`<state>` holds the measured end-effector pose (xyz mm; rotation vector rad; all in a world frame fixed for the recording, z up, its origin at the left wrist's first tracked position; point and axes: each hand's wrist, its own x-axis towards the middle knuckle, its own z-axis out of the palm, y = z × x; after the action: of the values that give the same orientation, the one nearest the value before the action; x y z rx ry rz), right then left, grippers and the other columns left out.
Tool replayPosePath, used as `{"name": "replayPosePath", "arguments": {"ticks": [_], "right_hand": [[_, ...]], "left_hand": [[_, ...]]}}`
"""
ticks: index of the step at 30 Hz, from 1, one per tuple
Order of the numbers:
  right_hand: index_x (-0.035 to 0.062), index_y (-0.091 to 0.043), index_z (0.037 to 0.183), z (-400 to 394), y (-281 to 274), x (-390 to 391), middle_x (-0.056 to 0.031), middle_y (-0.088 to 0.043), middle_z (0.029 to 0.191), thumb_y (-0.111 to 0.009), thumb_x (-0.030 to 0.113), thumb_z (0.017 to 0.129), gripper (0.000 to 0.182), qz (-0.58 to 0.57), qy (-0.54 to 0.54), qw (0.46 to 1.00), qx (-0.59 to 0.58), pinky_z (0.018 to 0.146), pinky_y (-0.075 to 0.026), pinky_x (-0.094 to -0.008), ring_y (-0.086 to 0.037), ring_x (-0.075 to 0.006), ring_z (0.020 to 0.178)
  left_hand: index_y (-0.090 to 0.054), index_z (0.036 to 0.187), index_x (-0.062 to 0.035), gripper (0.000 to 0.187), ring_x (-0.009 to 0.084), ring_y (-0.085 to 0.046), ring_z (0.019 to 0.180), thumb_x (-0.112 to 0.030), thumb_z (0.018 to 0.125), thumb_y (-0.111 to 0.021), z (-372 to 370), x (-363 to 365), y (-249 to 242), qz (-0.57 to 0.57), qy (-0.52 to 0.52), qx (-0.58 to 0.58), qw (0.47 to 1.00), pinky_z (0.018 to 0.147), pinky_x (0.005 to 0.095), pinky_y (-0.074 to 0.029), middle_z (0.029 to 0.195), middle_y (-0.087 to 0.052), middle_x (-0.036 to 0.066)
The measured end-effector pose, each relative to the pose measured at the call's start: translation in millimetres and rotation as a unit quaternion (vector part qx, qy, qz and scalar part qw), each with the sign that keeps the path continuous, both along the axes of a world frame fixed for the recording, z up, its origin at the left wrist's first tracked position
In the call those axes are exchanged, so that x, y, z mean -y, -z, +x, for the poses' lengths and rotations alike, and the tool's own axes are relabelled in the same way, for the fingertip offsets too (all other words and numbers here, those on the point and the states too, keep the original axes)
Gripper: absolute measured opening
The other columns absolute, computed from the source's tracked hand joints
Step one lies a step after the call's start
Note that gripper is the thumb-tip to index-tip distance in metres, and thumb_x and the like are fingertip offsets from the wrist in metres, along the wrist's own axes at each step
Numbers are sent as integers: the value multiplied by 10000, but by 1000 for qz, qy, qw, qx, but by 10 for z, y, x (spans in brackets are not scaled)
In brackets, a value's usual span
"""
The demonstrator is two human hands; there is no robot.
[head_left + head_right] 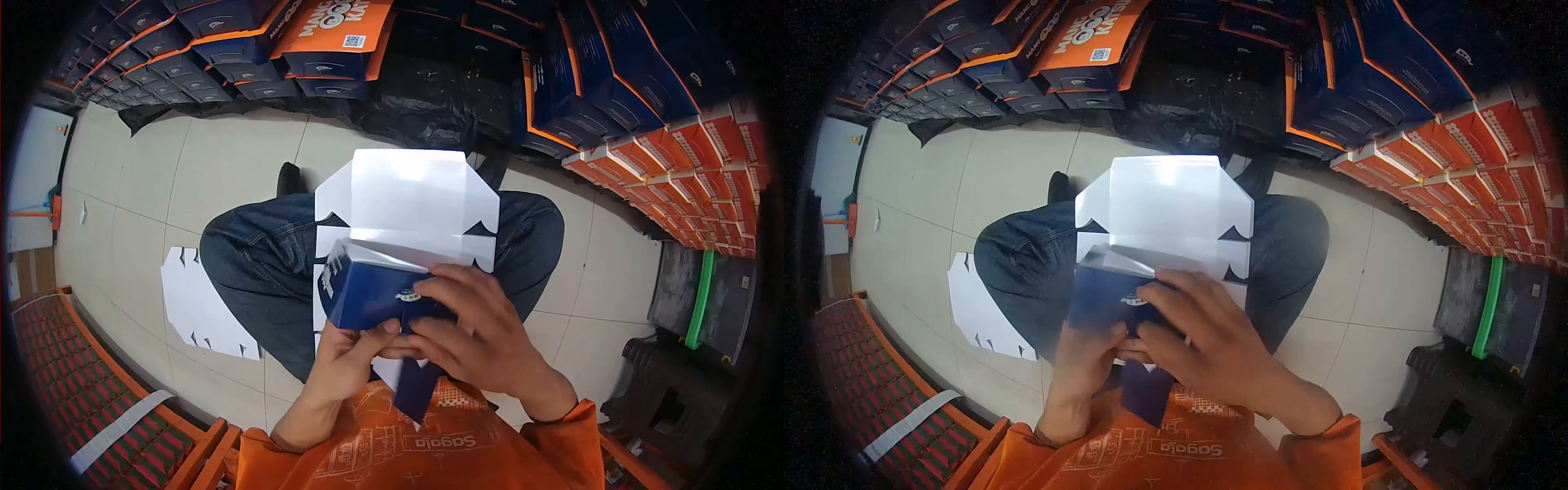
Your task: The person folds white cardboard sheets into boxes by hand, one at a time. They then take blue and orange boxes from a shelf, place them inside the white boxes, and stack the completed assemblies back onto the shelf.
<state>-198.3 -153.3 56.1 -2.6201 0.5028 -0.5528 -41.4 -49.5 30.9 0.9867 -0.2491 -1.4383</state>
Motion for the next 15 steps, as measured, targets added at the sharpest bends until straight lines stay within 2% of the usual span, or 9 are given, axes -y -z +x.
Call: {"name": "replayPosePath", "arguments": {"ticks": [1,3,4,6,8,10,11,14,15], "right_hand": [[67,-633,1004,-19,30,9,-111,-575,1214,-752,188,773,286,109,16,994,1,980,-431,-479,-523,-344,1154],[52,-615,989,-30,73,50,-128,-559,1196,-763,107,752,285,255,36,966,36,974,-466,-405,-508,-345,1191],[52,-615,989,-48,135,62,-128,-559,1196,-763,107,752,285,253,35,966,36,974,-466,-405,-508,-345,1191],[58,-615,1037,-124,297,126,-134,-557,1203,-764,68,728,343,340,118,895,265,977,-455,-453,-511,-349,1191],[84,-642,1050,-206,255,169,-116,-558,1215,-758,48,707,364,251,62,940,223,1003,-419,-495,-480,-344,1234],[116,-667,1048,-174,99,122,-91,-563,1202,-804,136,674,399,110,18,994,16,1037,-371,-530,-445,-349,1255],[141,-691,1059,-189,151,131,-66,-546,1201,-830,247,633,461,45,45,998,11,1051,-351,-527,-437,-339,1244],[180,-700,1116,-199,83,191,-66,-551,1177,-844,309,556,593,-2,87,996,-32,1041,-347,-547,-439,-337,1230],[245,-632,1247,-134,-9,204,-90,-527,1189,-841,336,574,711,41,108,993,-40,1021,-374,-515,-472,-333,1189]], "left_hand": [[-536,1169,45,250,134,-649,810,15,923,-570,0,7,73,0,1,-2,1000,759,262,-552,1017,-642,96],[-501,1193,62,294,209,-677,854,49,907,-566,31,48,190,-63,55,210,974,760,335,-605,1024,-637,139],[-501,1193,62,294,209,-677,854,49,907,-566,45,99,188,-64,54,211,974,760,335,-605,1024,-637,139],[-496,1197,62,311,220,-679,859,81,893,-558,66,244,177,-7,31,112,993,748,337,-610,1035,-638,147],[-522,1185,44,301,158,-663,796,79,890,-571,86,322,173,-13,-9,100,995,694,260,-569,1060,-641,126],[-541,1179,21,318,129,-641,827,60,872,-617,124,302,278,-19,74,351,933,716,242,-531,1089,-637,104],[-540,1202,11,396,151,-630,921,10,836,-691,-14,302,325,-75,-27,153,985,795,278,-523,1112,-632,104],[-529,1244,-1,497,204,-593,1046,-64,795,-733,9,123,490,-59,79,302,948,899,339,-483,1142,-613,125],[-529,1244,-1,497,204,-593,1046,-64,795,-733,-16,90,481,-59,79,302,948,899,339,-483,1142,-613,125]]}}
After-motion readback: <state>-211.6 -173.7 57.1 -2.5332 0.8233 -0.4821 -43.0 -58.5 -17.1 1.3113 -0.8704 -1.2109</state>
